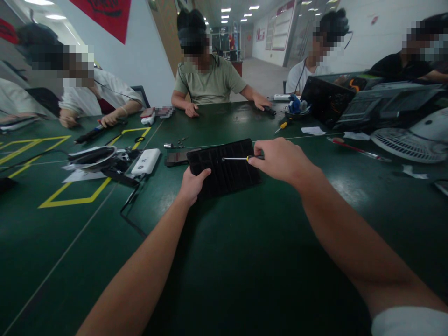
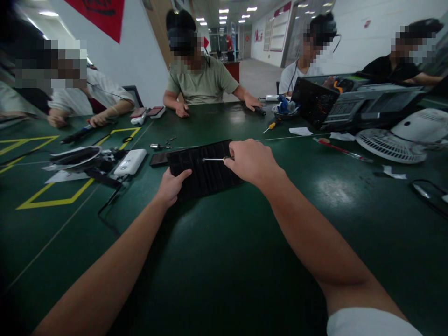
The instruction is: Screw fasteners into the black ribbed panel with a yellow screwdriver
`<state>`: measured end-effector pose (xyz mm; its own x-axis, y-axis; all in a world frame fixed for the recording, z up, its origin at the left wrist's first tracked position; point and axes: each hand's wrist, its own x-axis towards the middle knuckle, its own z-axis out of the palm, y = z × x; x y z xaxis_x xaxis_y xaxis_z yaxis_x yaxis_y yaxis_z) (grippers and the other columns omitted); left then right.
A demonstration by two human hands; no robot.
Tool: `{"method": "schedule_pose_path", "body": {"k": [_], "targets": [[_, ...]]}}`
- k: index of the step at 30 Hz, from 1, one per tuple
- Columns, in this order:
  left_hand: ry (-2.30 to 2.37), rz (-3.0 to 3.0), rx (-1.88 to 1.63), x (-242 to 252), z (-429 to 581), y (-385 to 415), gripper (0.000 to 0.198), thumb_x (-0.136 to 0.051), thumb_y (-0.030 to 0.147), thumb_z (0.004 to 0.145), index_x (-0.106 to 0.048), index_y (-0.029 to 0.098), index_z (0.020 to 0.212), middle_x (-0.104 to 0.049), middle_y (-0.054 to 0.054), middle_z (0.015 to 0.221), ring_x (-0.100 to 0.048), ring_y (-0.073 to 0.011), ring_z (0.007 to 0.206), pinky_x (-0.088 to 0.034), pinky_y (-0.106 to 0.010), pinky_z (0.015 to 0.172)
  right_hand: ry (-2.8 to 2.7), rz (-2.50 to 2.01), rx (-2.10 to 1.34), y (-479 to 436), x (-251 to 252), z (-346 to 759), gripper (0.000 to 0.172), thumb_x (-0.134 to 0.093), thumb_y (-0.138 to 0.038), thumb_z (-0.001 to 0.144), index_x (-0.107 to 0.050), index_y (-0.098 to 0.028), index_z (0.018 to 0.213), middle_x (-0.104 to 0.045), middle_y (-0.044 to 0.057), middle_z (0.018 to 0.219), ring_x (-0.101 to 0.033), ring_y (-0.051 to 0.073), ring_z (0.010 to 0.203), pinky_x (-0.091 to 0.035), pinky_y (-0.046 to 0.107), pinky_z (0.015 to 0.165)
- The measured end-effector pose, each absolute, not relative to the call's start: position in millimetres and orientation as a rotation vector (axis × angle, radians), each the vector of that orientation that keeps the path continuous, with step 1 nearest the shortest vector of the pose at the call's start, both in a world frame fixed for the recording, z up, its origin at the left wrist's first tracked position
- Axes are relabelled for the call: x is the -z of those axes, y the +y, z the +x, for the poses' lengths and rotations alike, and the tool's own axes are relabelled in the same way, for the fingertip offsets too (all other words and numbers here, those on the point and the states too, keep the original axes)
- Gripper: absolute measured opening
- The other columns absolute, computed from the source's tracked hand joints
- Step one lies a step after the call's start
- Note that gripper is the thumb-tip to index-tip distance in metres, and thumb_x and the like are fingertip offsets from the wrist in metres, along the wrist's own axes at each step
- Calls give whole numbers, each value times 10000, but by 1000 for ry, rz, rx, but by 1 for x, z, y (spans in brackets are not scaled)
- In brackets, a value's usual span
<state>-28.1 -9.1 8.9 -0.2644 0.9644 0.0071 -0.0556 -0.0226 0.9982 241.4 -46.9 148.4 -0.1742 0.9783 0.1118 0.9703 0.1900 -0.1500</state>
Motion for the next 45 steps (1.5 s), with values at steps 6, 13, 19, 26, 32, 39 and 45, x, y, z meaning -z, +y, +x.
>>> {"method": "schedule_pose_path", "body": {"k": [6,13,19,26,32,39,45], "targets": [[1360,1044,-1443,-9,-28,-9,396,-888,188,759,-742,194,1128,-827,-91,1171,-793,-289,1105,-622,-547,1123,-2295,-1855,-31,-48,-148,244,184,-705,-324,929,-765,-253,1087,-796,116,1048,-727,320,968,-428,387,706],[1366,1050,-1434,-6,-30,-6,404,-890,194,758,-747,193,1135,-822,-90,1174,-789,-284,1101,-608,-550,1136,-2274,-1852,-49,-48,-150,243,195,-712,-354,947,-794,-248,1089,-800,121,1050,-720,318,971,-443,393,722],[1358,1057,-1434,-5,-30,-6,412,-899,209,742,-744,193,1123,-820,-90,1155,-790,-290,1085,-605,-568,1135,-2254,-1860,-50,-49,-151,243,209,-721,-368,946,-813,-246,1089,-806,128,1062,-725,324,989,-468,401,751],[1357,1053,-1441,-4,-30,-7,417,-904,218,740,-745,195,1125,-821,-94,1162,-789,-301,1112,-608,-574,1137,-2256,-1854,-62,-48,-150,244,218,-721,-384,944,-817,-245,1082,-803,124,1034,-720,314,962,-475,398,747],[1339,1059,-1434,-5,-31,-8,431,-900,215,749,-737,200,1148,-820,-98,1169,-790,-305,1128,-606,-581,1140,-2246,-1855,-69,-49,-151,243,211,-722,-379,946,-820,-243,1074,-805,125,1042,-724,312,966,-481,402,761],[1338,1054,-1432,-6,-29,-8,421,-894,206,751,-744,200,1145,-820,-95,1166,-790,-302,1128,-609,-568,1134,-2262,-1857,-69,-49,-152,244,214,-718,-397,957,-830,-247,1060,-806,129,1034,-725,329,978,-499,420,768],[1333,1054,-1432,-5,-30,-8,430,-899,216,746,-740,197,1145,-822,-85,1156,-790,-290,1114,-606,-554,1137,-2254,-1865,-60,-49,-152,243,228,-721,-396,964,-838,-239,1080,-812,141,1053,-731,327,978,-500,418,769]]}}
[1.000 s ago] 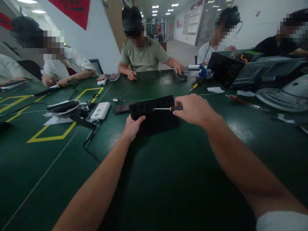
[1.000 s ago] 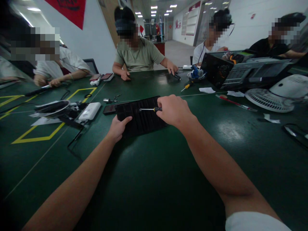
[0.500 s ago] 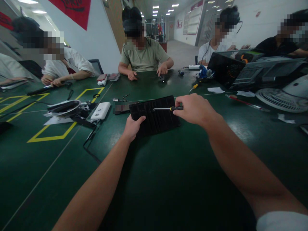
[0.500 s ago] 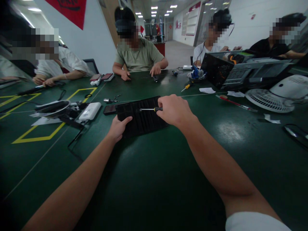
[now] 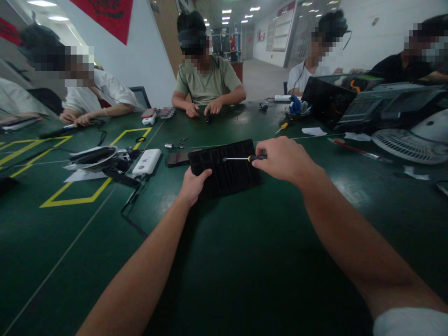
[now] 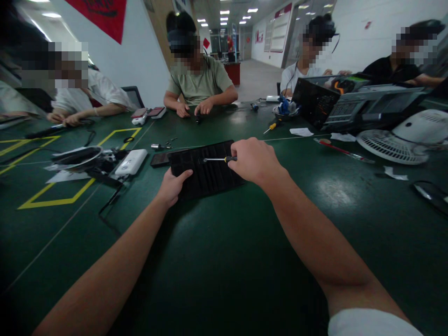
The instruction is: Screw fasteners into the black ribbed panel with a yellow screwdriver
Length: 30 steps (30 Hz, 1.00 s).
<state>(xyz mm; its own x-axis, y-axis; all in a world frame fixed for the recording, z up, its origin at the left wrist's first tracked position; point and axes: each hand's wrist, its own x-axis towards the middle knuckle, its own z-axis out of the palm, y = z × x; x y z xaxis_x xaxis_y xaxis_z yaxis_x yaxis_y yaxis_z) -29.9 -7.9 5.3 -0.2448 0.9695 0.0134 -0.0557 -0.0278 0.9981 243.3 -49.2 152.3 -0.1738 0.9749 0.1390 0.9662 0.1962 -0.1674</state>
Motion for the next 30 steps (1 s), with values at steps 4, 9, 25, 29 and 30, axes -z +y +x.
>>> {"method": "schedule_pose_path", "body": {"k": [4,9,25,29,30], "targets": [[1335,1053,-1430,-6,-29,-8,427,-896,217,749,-739,193,1145,-822,-87,1161,-789,-286,1097,-603,-556,1138,-2253,-1876,-69,-49,-152,243,229,-723,-397,962,-837,-238,1081,-812,137,1058,-730,317,980,-502,413,785],[1351,1053,-1427,-7,-30,-8,409,-894,215,750,-738,193,1127,-819,-96,1153,-789,-293,1087,-603,-566,1132,-2264,-1881,-73,-47,-151,244,241,-713,-395,967,-828,-233,1102,-806,137,1042,-724,319,976,-502,415,783],[1337,1035,-1424,-8,-29,-9,414,-892,200,758,-740,197,1143,-817,-99,1172,-790,-295,1116,-614,-557,1126,-2289,-1889,-80,-49,-154,243,296,-689,-433,989,-852,-231,1131,-815,153,1092,-733,340,1017,-518,431,796],[1343,1041,-1429,-6,-30,-8,419,-896,201,754,-738,193,1142,-822,-91,1160,-791,-287,1106,-608,-558,1137,-2292,-1899,-92,-49,-154,243,321,-681,-450,996,-850,-221,1145,-818,163,1087,-738,346,1015,-517,435,799],[1343,1043,-1432,-6,-31,-7,419,-896,202,754,-737,194,1141,-823,-90,1155,-791,-287,1104,-606,-559,1139,-2293,-1898,-91,-49,-154,243,321,-683,-450,995,-850,-220,1144,-818,163,1081,-738,346,1011,-514,434,795]]}}
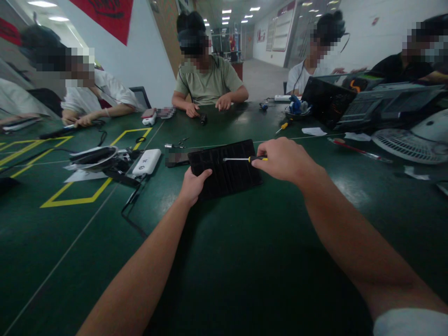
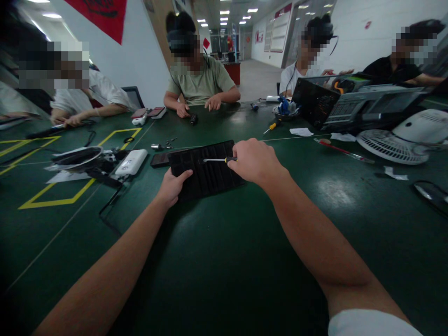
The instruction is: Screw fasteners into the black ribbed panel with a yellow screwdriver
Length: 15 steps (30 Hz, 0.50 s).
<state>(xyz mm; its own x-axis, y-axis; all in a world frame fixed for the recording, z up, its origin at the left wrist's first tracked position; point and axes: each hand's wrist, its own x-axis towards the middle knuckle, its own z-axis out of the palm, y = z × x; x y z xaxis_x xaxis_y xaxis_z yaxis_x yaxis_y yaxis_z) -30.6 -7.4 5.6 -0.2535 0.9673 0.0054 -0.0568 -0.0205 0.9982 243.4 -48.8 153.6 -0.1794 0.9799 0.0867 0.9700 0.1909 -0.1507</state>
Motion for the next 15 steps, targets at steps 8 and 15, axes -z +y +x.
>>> {"method": "schedule_pose_path", "body": {"k": [8,15], "targets": [[1333,1050,-1430,-7,-29,-9,413,-897,204,757,-738,202,1139,-820,-100,1156,-792,-305,1132,-604,-577,1141,-2268,-1874,-60,-48,-151,244,239,-772,-385,916,-815,-253,1110,-808,118,1052,-725,311,958,-488,395,757],[1333,1021,-1429,-8,-29,-10,400,-894,182,760,-743,204,1129,-832,-97,1162,-800,-304,1118,-615,-587,1133,-2267,-1859,-53,-47,-150,245,196,-736,-354,928,-807,-249,1077,-805,127,1032,-729,328,962,-465,403,732]]}}
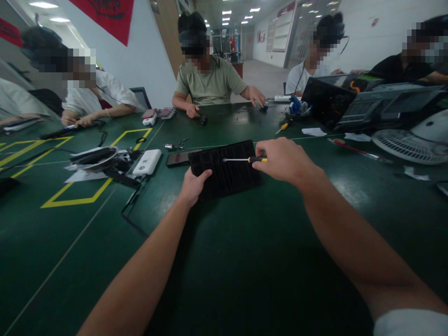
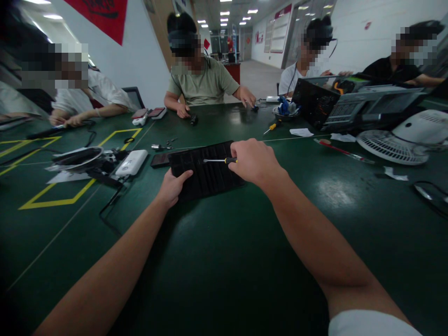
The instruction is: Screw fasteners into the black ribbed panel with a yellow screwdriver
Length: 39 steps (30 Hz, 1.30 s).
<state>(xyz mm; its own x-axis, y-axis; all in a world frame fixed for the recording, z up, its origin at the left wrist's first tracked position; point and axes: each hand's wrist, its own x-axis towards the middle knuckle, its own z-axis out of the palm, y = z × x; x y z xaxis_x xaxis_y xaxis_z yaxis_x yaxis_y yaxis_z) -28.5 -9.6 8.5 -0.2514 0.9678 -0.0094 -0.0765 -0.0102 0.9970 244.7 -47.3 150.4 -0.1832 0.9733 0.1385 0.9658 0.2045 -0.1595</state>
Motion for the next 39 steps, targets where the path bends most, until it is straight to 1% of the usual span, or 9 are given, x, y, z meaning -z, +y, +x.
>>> {"method": "schedule_pose_path", "body": {"k": [6,12,20,24,28,33,39], "targets": [[1328,1035,-1430,-8,-29,-10,403,-891,192,759,-747,201,1135,-830,-96,1168,-797,-306,1135,-608,-581,1144,-2251,-1862,-61,-49,-150,244,227,-718,-418,951,-825,-243,1048,-808,136,1033,-733,333,978,-496,420,763],[1331,1029,-1426,-8,-29,-10,427,-900,200,751,-740,199,1147,-824,-101,1159,-798,-308,1121,-616,-569,1124,-2259,-1879,-63,-49,-152,243,273,-704,-432,976,-852,-240,1102,-819,151,1085,-740,350,1029,-529,440,812],[1344,1032,-1430,-6,-30,-9,435,-904,210,737,-744,187,1141,-824,-91,1151,-791,-285,1075,-591,-575,1153,-2281,-1886,-44,-48,-150,243,377,-624,-487,1024,-857,-228,1168,-821,172,1115,-744,364,1056,-545,461,838],[1352,1023,-1429,-7,-30,-9,422,-904,206,736,-739,187,1124,-822,-91,1134,-791,-289,1072,-610,-562,1124,-2272,-1906,-52,-46,-149,244,338,-689,-481,980,-827,-236,1167,-814,155,1114,-740,367,1056,-525,437,800],[1338,1030,-1423,-8,-29,-9,420,-900,204,745,-738,190,1133,-819,-89,1132,-791,-290,1083,-606,-559,1128,-2262,-1900,-45,-45,-149,244,288,-753,-431,936,-795,-247,1153,-808,132,1105,-736,349,1034,-489,408,764],[1333,1029,-1419,-8,-28,-10,414,-896,195,755,-738,192,1138,-817,-91,1128,-792,-291,1079,-611,-562,1122,-2252,-1893,-38,-47,-150,243,256,-739,-428,955,-802,-244,1121,-807,128,1085,-731,340,1015,-475,407,753],[1357,1031,-1423,-8,-29,-9,406,-895,197,758,-739,192,1133,-820,-94,1130,-794,-291,1063,-623,-563,1103,-2255,-1897,-61,-48,-151,242,319,-704,-486,993,-842,-237,1138,-819,146,1097,-741,355,1042,-504,433,793]]}}
